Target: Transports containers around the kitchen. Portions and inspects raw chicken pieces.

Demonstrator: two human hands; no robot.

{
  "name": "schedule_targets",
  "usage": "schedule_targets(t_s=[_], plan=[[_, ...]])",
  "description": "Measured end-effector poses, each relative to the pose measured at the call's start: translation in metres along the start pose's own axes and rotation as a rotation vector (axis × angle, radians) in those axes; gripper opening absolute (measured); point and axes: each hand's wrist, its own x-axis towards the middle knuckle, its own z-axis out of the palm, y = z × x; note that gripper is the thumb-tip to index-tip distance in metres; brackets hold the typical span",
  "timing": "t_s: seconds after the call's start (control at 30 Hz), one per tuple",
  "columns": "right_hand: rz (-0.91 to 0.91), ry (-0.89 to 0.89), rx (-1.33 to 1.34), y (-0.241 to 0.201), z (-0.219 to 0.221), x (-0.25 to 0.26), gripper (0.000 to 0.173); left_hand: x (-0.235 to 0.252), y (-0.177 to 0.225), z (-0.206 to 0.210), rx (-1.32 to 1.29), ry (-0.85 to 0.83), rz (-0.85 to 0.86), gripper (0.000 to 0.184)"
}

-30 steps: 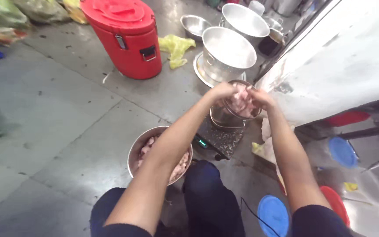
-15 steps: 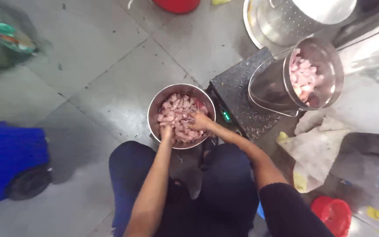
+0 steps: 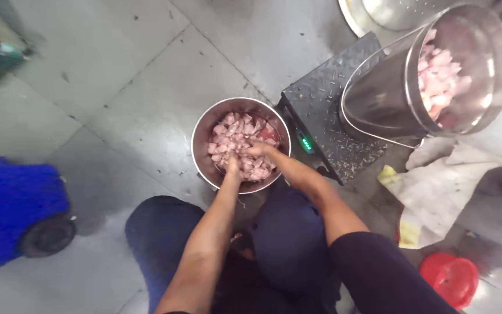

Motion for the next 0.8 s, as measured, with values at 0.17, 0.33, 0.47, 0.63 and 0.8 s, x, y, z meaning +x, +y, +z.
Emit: schedule_targets(t_s=[0.17, 0.33, 0.47, 0.63, 0.8], plan=[[-0.009, -0.04, 0.079, -0.001, 0.01, -0.004, 0.073, -0.005, 0.006, -0.004, -0.059, -0.071, -0.006, 0.059], [-0.006, -0.039, -0.07, -0.001, 0.017, -0.004, 0.079, -0.011, 0.014, -0.011, 0.004, -0.063, -0.062, 0.049], [0.001, -0.044, -0.038, -0.002, 0.016, -0.004, 0.077, 0.0, 0.008, -0.006, 0.026, -0.035, -0.044, 0.054], [0.01, -0.033, 0.196, -0.003, 0.021, 0.001, 0.06, 0.006, 0.01, -0.009, -0.117, -0.072, -0.016, 0.051], [-0.03, 0.054, 0.346, -0.012, 0.033, -0.004, 0.057, -0.011, 0.015, -0.015, -0.345, -0.27, 0.063, 0.043]])
